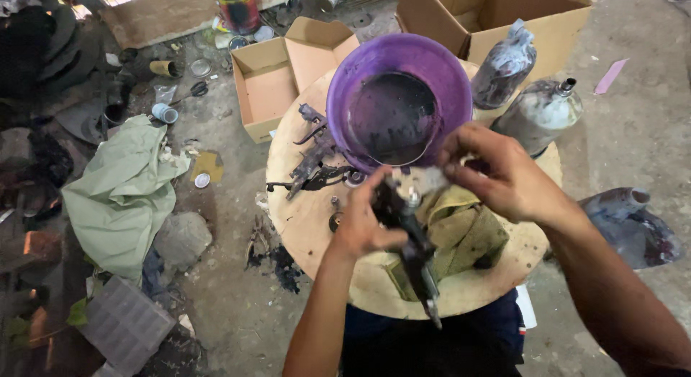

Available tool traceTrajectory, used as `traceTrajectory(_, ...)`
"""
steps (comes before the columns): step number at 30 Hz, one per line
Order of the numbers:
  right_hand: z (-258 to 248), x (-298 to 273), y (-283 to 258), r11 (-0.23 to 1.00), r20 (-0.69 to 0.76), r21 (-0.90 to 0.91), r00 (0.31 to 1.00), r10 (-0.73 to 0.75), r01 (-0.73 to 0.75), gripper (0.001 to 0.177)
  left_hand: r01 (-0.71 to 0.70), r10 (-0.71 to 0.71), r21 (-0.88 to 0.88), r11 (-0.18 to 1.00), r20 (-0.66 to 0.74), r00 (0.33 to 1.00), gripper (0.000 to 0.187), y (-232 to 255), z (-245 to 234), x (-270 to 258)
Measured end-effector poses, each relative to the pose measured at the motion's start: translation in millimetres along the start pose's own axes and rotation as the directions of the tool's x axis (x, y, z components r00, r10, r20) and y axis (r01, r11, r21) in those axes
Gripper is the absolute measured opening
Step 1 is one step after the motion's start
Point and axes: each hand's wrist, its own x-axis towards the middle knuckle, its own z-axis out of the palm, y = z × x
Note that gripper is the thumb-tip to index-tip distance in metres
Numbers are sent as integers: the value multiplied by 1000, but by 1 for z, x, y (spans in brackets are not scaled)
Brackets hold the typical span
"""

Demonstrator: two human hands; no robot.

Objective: The person cleans a mechanical part, likely a spray gun, by dipping it into a purple bowl of liquid and scrubbing it with a rag. They use a wrench to loosen and remove a component, then continue cleaning the disassembled parts with the rag and liquid. The person also pours liquid from a bottle into the bowl and wipes the parts thoroughly.

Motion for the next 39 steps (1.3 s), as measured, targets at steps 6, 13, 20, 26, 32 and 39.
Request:
traceTrajectory(6, 11, -17, -35, 971, 183, -235, 983, -5, 48, 30, 101, -64, -232, 967, 160, 985, 84, 8, 18, -31)
traceTrajectory(13, -7, -4, -63, 973, 348, -182, 935, -69, 140, 24, 233, -97, -562, 794, 262, 960, 78, 32, 29, -30)
traceTrajectory(20, -9, 14, -24, 975, 385, 76, 908, 163, -207, 21, 296, -194, -365, 883, 289, 937, 108, 21, 18, -14)
traceTrajectory(26, -16, 32, 2, 969, 450, 110, 880, 151, -222, 27, 8, 33, -117, 993, 343, 939, 131, 27, 3, -2)
traceTrajectory(32, -12, 46, 25, 957, 553, 179, 828, 94, -229, 30, 209, -210, -139, 968, 9, 978, 91, 27, 41, 6)
traceTrajectory(39, -16, 57, 46, 931, 710, 68, 673, 208, -359, 23, 149, -167, -117, 982, -169, 971, 45, 15, 59, 14)
